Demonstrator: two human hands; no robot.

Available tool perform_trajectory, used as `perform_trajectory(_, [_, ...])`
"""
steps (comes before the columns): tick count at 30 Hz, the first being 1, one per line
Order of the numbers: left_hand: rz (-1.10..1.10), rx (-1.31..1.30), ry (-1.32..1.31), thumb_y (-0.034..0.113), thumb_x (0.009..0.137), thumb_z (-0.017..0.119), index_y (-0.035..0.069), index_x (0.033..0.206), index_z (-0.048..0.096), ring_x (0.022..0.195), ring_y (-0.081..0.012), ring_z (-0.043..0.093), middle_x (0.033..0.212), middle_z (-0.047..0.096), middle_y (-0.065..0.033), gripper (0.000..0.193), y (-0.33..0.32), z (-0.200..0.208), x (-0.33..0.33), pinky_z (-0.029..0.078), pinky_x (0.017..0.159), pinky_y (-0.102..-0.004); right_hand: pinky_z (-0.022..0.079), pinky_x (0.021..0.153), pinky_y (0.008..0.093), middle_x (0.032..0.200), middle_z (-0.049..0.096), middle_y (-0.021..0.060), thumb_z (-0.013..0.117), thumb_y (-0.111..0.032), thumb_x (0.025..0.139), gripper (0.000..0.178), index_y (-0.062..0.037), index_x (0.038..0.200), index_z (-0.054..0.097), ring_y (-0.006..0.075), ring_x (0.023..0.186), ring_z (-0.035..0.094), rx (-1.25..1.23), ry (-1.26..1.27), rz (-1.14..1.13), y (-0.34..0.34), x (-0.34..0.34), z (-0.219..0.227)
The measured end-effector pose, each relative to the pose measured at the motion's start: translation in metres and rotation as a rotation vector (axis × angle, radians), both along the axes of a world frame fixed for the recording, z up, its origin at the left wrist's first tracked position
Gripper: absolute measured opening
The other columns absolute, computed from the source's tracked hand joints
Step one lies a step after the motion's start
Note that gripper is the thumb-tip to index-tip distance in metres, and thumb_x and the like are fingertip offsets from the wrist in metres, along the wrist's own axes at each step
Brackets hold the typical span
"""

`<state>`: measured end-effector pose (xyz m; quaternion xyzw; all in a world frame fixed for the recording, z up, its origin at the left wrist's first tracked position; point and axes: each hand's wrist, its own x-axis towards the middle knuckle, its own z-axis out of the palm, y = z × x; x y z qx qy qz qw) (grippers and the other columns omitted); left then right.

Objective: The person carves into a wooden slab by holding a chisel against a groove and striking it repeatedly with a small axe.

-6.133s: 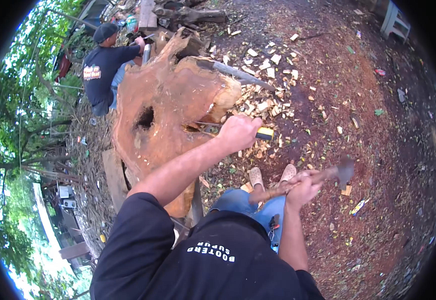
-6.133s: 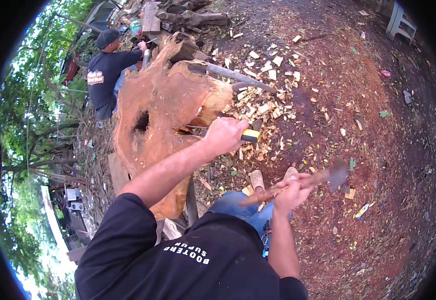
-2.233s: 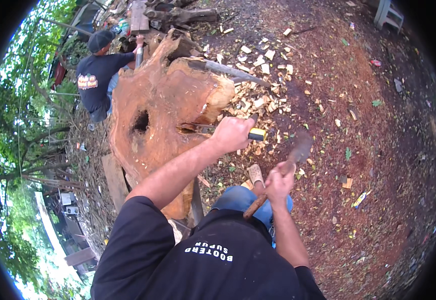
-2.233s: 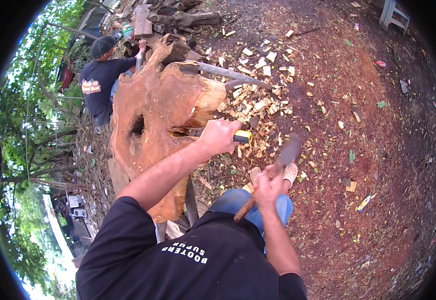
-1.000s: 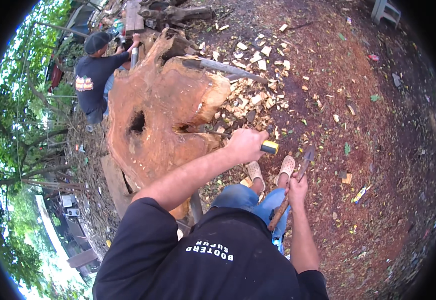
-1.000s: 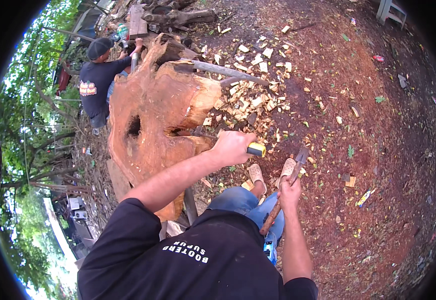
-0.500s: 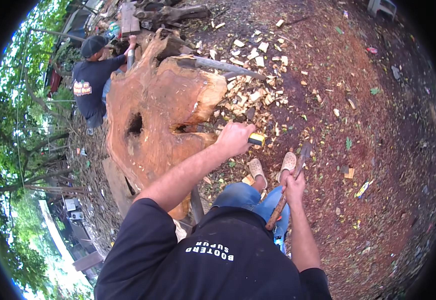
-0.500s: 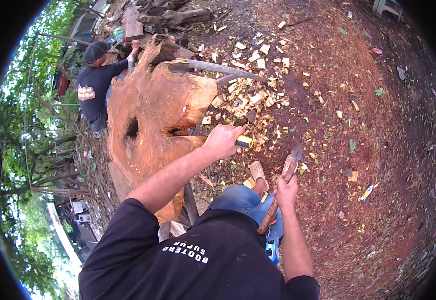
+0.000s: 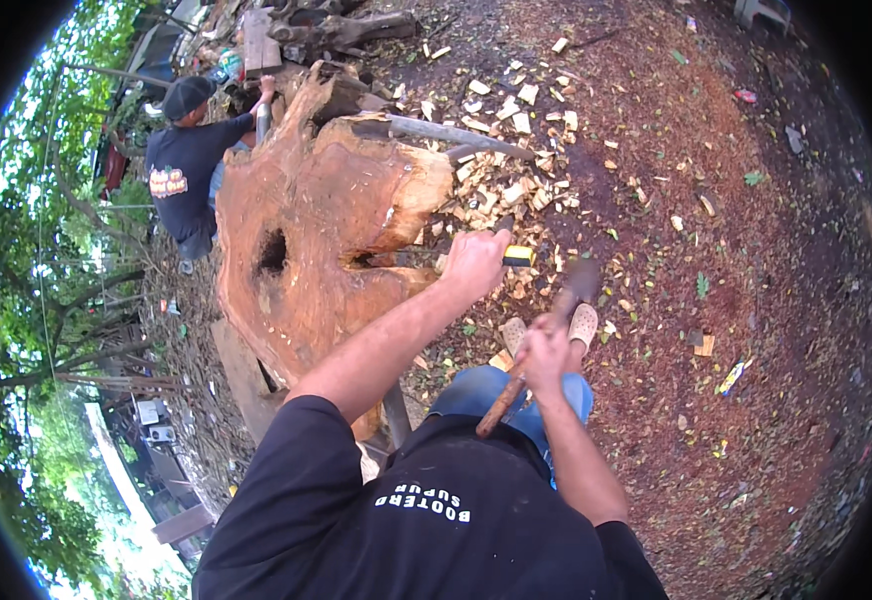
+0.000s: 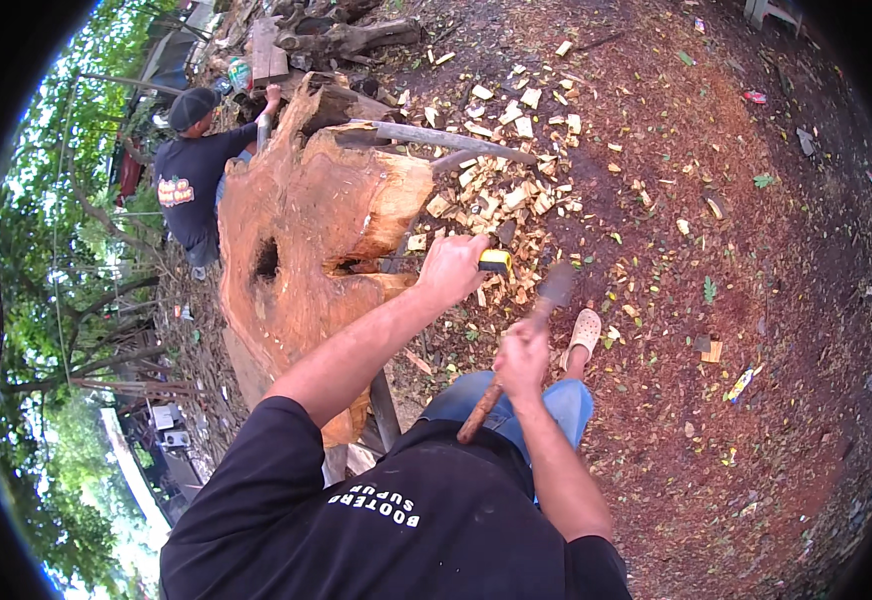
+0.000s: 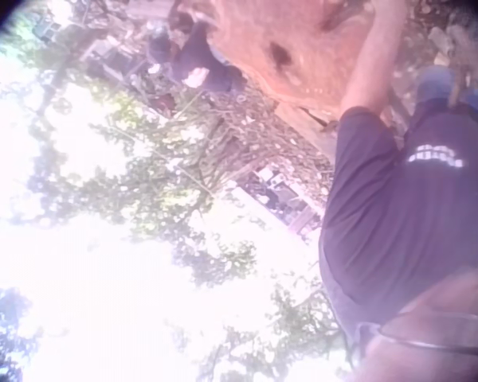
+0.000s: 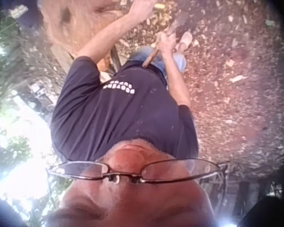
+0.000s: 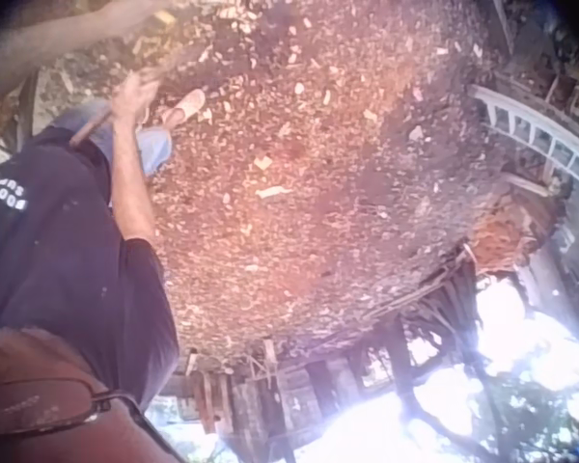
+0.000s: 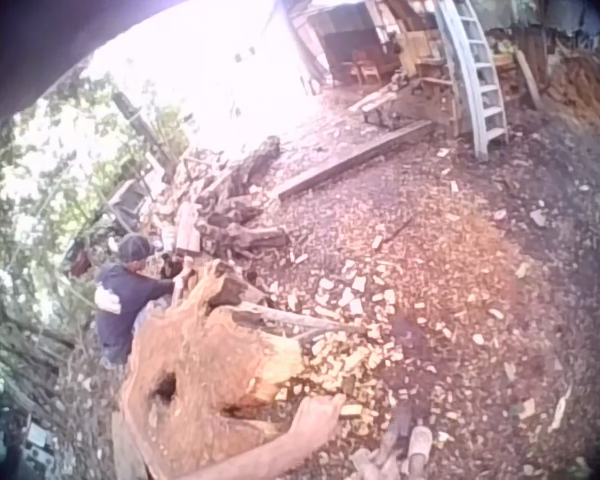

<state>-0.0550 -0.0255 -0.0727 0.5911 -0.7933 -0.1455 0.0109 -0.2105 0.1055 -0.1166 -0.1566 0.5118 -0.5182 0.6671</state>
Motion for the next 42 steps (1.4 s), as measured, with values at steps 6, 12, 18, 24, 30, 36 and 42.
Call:
perform_trajectory(6, [0.032, -0.022, -0.034, 0.012, 0.073, 0.079, 0.007, 0.094, 0.058, 0.08, -0.0338, 0.068, 0.08, 0.066, -0.0137, 0.03, -0.002, -0.003, -0.001, 0.052, 0.076, -0.046, 0.044, 0.04, 0.0274, 0.069, 0.052, 0.0023, 0.05, -0.002, 0.085, 0.018, -0.0051, 0.103, 0.048, 0.0115, 0.044, 0.05, 0.065, 0.118, 0.223, -0.012, -0.001, -0.003])
perform_trajectory(12, [0.224, 0.097, -0.147, 0.009, 0.078, 0.074, 0.007, 0.096, 0.063, 0.086, -0.0286, 0.072, 0.088, 0.071, -0.013, 0.021, -0.009, -0.014, 0.017, 0.054, 0.079, -0.0436, 0.045, 0.04, 0.0296, 0.068, 0.052, 0.0032, 0.051, -0.002, 0.085, 0.018, -0.0033, 0.104, 0.049, 0.0135, 0.046, 0.054, 0.104, 0.133, 0.394, -0.01, 0.008, -0.004])
perform_trajectory(18, [0.146, 0.095, -0.167, 0.015, 0.077, 0.077, 0.005, 0.095, 0.059, 0.084, -0.0319, 0.071, 0.086, 0.07, -0.0142, 0.027, 0.002, 0.003, -0.002, 0.054, 0.08, -0.0468, 0.045, 0.04, 0.0291, 0.068, 0.055, 0.0035, 0.055, -0.005, 0.086, 0.017, -0.0041, 0.103, 0.052, 0.0132, 0.046, 0.055, 0.136, 0.245, 0.385, -0.023, -0.013, -0.005])
perform_trajectory(24, [-0.064, -0.051, 0.182, 0.013, 0.071, 0.077, 0.007, 0.095, 0.056, 0.083, -0.0326, 0.067, 0.083, 0.065, -0.012, 0.032, 0.015, 0.056, -0.039, 0.048, 0.072, -0.0481, 0.043, 0.037, 0.0279, 0.067, 0.055, 0.0027, 0.056, -0.005, 0.088, 0.016, -0.0048, 0.104, 0.051, 0.0123, 0.042, 0.051, 0.166, 0.224, 0.323, -0.026, -0.075, -0.034])
perform_trajectory(30, [0.107, -0.152, 0.246, 0.016, 0.074, 0.078, 0.006, 0.096, 0.056, 0.084, -0.0346, 0.065, 0.084, 0.064, -0.0132, 0.032, 0.01, 0.084, -0.019, 0.048, 0.072, -0.0483, 0.043, 0.037, 0.028, 0.064, 0.052, 0.0027, 0.049, -0.006, 0.09, 0.014, -0.0042, 0.104, 0.049, 0.0124, 0.042, 0.05, 0.185, 0.364, 0.368, -0.025, -0.104, -0.02])
perform_trajectory(36, [0.19, -0.258, 0.372, 0.018, 0.076, 0.079, 0.006, 0.094, 0.056, 0.08, -0.0364, 0.063, 0.08, 0.061, -0.0147, 0.032, 0.007, 0.101, 0.014, 0.048, 0.072, -0.0471, 0.043, 0.04, 0.0261, 0.067, 0.05, 0.0006, 0.05, -0.011, 0.091, 0.014, -0.0077, 0.105, 0.054, 0.0107, 0.044, 0.047, 0.208, 0.359, 0.327, -0.023, -0.118, -0.012])
perform_trajectory(42, [0.187, -0.201, 0.469, 0.015, 0.073, 0.079, 0.006, 0.095, 0.056, 0.081, -0.0357, 0.062, 0.082, 0.061, -0.0131, 0.034, 0.025, 0.113, 0.034, 0.047, 0.072, -0.0463, 0.042, 0.04, 0.0257, 0.067, 0.05, 0.0008, 0.05, -0.012, 0.091, 0.015, -0.0074, 0.105, 0.053, 0.0109, 0.044, 0.047, 0.178, 0.417, 0.377, -0.036, -0.118, 0.012])
